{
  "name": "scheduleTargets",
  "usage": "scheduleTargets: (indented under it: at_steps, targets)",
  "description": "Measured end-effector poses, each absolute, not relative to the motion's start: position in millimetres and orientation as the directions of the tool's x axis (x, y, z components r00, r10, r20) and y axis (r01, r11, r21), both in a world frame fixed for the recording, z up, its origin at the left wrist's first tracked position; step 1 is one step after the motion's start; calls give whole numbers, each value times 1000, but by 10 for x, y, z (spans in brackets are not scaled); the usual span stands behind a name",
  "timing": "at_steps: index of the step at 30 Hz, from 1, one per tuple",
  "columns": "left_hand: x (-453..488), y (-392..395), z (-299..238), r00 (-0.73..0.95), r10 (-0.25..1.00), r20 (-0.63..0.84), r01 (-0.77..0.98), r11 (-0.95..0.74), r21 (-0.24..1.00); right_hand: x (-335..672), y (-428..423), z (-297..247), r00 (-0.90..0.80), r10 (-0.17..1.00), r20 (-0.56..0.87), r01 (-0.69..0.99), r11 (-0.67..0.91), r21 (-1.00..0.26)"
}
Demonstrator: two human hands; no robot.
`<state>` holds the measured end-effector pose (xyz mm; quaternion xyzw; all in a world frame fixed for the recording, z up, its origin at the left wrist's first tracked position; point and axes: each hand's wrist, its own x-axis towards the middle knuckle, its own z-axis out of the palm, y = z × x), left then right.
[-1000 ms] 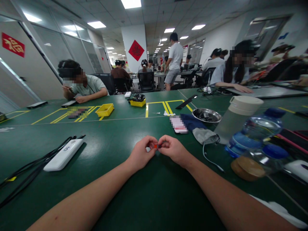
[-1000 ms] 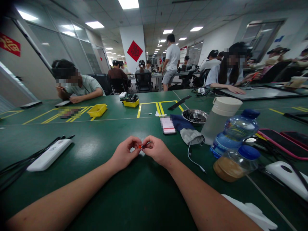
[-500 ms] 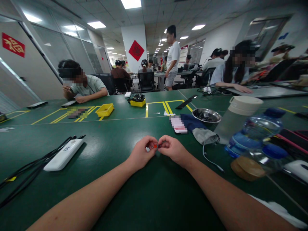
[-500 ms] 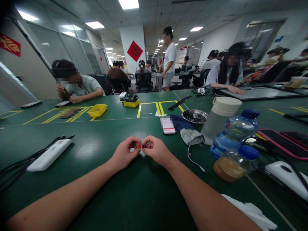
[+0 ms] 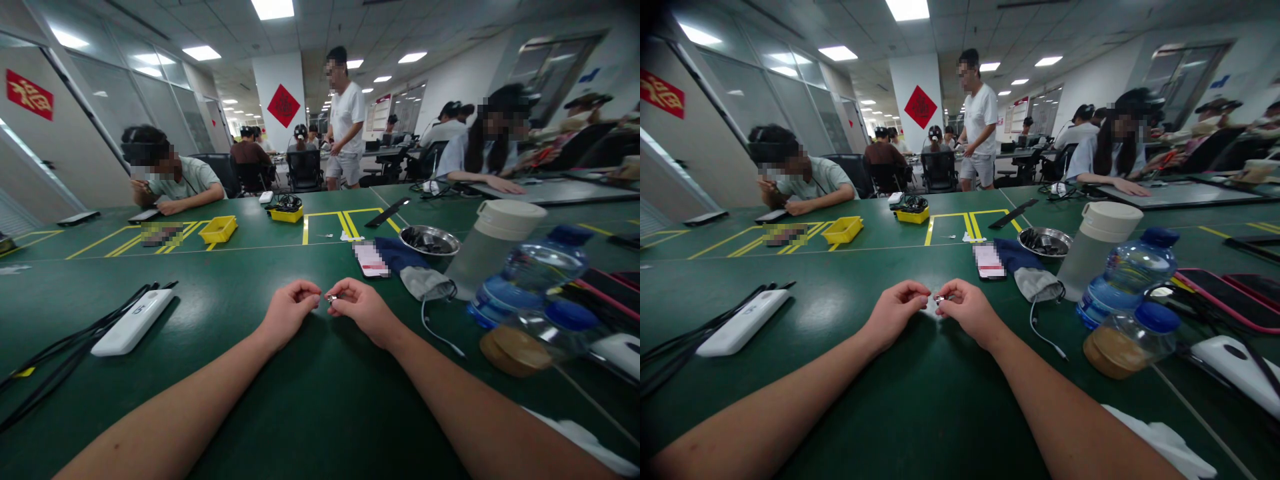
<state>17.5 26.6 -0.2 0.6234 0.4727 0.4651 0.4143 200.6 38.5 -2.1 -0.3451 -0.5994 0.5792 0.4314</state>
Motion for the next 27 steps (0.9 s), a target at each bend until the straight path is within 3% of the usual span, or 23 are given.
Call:
scheduleTargets:
  at_steps: [8, 27]
  targets:
    - [181, 272, -16, 126, 980, 156, 41, -162, 986, 2015, 408, -66, -376, 923, 83, -144, 30, -989]
    - [179, 254, 23, 186, 971, 152, 109, -174, 979, 2007, 419, -93, -386, 915, 121, -43, 113, -993]
